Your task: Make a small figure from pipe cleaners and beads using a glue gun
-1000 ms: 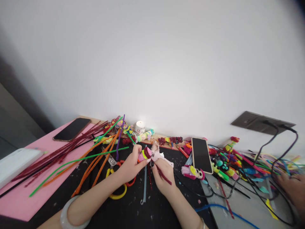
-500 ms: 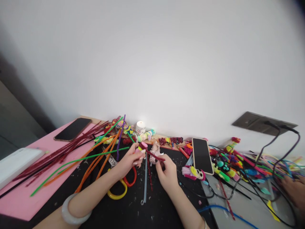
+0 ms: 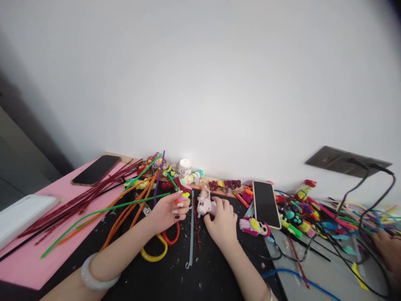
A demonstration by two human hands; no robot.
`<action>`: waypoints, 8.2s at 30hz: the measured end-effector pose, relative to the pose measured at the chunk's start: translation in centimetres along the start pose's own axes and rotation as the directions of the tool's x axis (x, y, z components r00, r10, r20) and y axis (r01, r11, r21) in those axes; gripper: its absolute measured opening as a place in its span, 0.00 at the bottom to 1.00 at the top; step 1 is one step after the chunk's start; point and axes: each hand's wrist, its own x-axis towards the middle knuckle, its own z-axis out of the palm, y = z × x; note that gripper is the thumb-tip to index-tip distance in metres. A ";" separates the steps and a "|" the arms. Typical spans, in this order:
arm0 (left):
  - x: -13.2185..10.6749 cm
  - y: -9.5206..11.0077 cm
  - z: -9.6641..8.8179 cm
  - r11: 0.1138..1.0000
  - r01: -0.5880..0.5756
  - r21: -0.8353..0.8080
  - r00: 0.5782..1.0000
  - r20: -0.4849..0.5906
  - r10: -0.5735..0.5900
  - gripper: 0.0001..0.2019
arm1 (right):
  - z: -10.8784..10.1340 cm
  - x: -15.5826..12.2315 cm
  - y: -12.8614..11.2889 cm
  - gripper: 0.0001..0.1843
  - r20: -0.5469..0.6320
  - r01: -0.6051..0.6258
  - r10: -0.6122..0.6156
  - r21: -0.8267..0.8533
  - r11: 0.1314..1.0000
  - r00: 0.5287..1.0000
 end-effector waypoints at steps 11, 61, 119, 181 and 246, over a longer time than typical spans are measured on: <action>-0.3 0.4 0.1 0.979 0.050 -0.200 0.998 -0.011 -0.054 0.22 | -0.2 1.4 1.2 0.18 0.103 -0.122 0.089 0.380 0.917 0.991; 0.4 -0.2 0.9 0.966 0.082 -0.245 0.968 -0.211 -0.135 0.14 | -0.4 1.2 0.1 0.10 0.239 -0.170 -0.043 0.795 0.582 0.970; 0.3 -0.5 1.0 0.959 0.036 -0.280 0.976 -0.198 -0.095 0.10 | -1.0 1.1 -0.5 0.07 0.165 -0.082 -0.049 0.698 0.711 0.985; 0.1 0.1 2.5 0.940 0.037 -0.340 0.953 -0.272 -0.135 0.20 | -1.2 1.1 -0.3 0.09 0.091 0.009 -0.089 0.652 0.758 0.992; -0.6 -2.1 1.6 0.748 -0.313 0.585 0.875 -0.129 0.467 0.20 | -3.1 1.1 -1.0 0.07 -0.085 0.264 -0.252 0.417 0.869 0.964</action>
